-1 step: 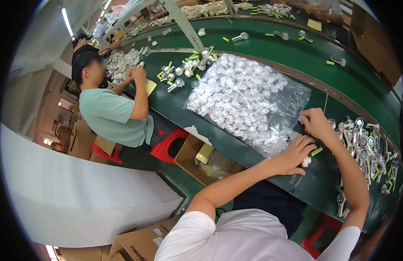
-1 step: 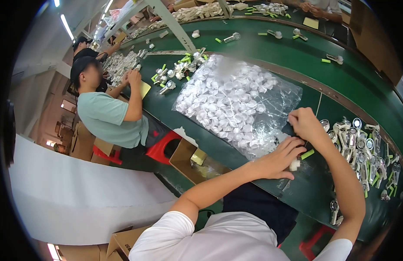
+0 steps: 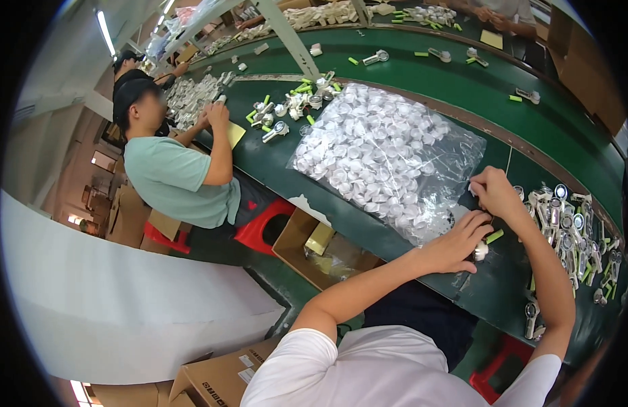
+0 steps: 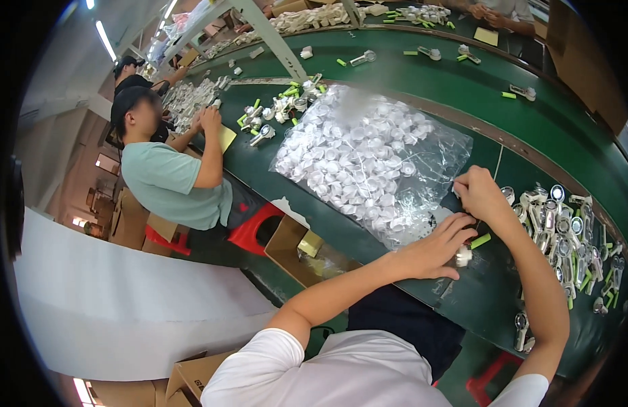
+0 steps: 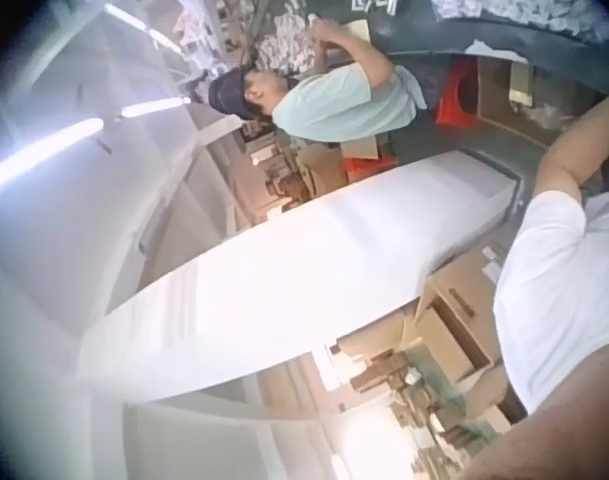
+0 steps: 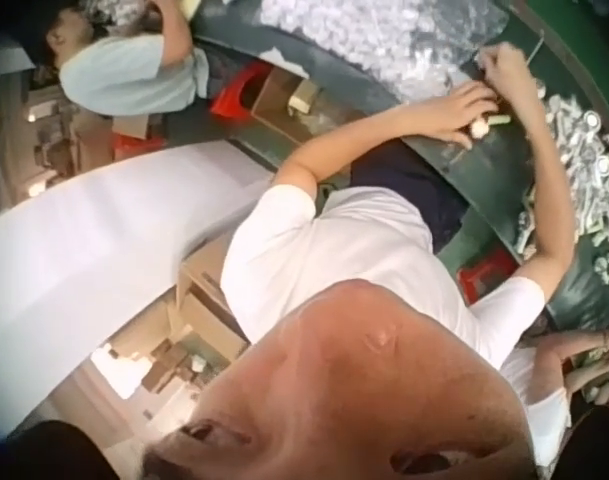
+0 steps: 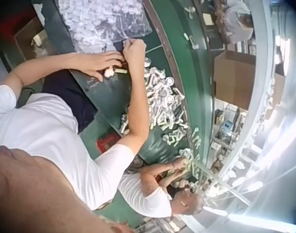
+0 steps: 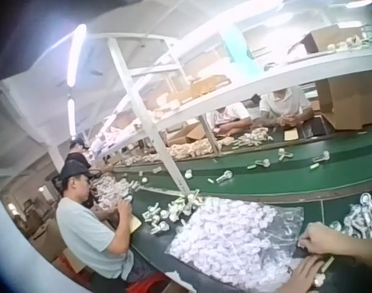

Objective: The person assembles handheld fan components along a workbench, sorting the housing parts and repeatedly inserting white circular inserts from a plastic bag into the fan heads by hand.

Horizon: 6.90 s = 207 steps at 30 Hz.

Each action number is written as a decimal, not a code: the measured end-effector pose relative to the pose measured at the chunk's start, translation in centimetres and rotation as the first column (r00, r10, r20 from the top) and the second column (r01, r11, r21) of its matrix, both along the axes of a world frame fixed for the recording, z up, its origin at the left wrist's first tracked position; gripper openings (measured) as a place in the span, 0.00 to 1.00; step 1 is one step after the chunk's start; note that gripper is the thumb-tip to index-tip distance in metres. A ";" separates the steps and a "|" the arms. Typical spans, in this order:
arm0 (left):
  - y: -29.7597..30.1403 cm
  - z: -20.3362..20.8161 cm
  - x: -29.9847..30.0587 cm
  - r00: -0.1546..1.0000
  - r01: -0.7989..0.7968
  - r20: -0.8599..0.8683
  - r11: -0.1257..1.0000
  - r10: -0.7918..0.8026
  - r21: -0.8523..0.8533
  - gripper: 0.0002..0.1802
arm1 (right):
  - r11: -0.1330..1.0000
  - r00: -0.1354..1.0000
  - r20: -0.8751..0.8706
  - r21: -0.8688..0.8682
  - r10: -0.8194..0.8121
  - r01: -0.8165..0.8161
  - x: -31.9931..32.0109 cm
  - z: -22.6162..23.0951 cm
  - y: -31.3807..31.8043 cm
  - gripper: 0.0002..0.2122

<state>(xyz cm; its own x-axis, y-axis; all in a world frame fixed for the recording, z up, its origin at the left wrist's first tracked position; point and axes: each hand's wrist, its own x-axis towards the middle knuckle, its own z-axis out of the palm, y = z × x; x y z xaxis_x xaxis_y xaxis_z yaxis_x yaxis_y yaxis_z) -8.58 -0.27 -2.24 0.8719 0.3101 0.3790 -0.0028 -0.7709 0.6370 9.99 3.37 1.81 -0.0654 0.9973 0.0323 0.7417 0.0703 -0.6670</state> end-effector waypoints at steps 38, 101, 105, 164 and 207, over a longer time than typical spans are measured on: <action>-1.0 3.9 2.7 0.847 0.172 0.295 0.297 0.443 -0.939 0.24 | 0.918 0.898 -0.435 0.376 0.058 0.123 1.2 4.6 -10.0 0.17; -4.9 1.0 6.6 0.996 -0.084 0.041 0.975 0.077 0.207 0.32 | 0.973 0.969 -0.097 0.068 0.227 -0.221 3.2 -0.7 1.6 0.20; -2.7 -2.3 9.5 0.998 0.062 0.010 0.962 -0.067 0.267 0.23 | 0.833 0.898 0.147 0.335 0.415 -0.440 -1.5 -5.2 4.9 0.25; 0.5 4.2 4.1 0.864 -0.050 0.296 0.655 0.407 -0.754 0.21 | 0.767 0.991 0.095 0.642 -0.096 0.013 -0.5 5.0 -8.7 0.17; -3.4 -1.3 2.9 0.956 -0.258 0.058 0.919 0.287 -0.300 0.27 | 0.959 0.973 0.113 0.180 0.200 -0.218 -0.8 -1.0 5.0 0.15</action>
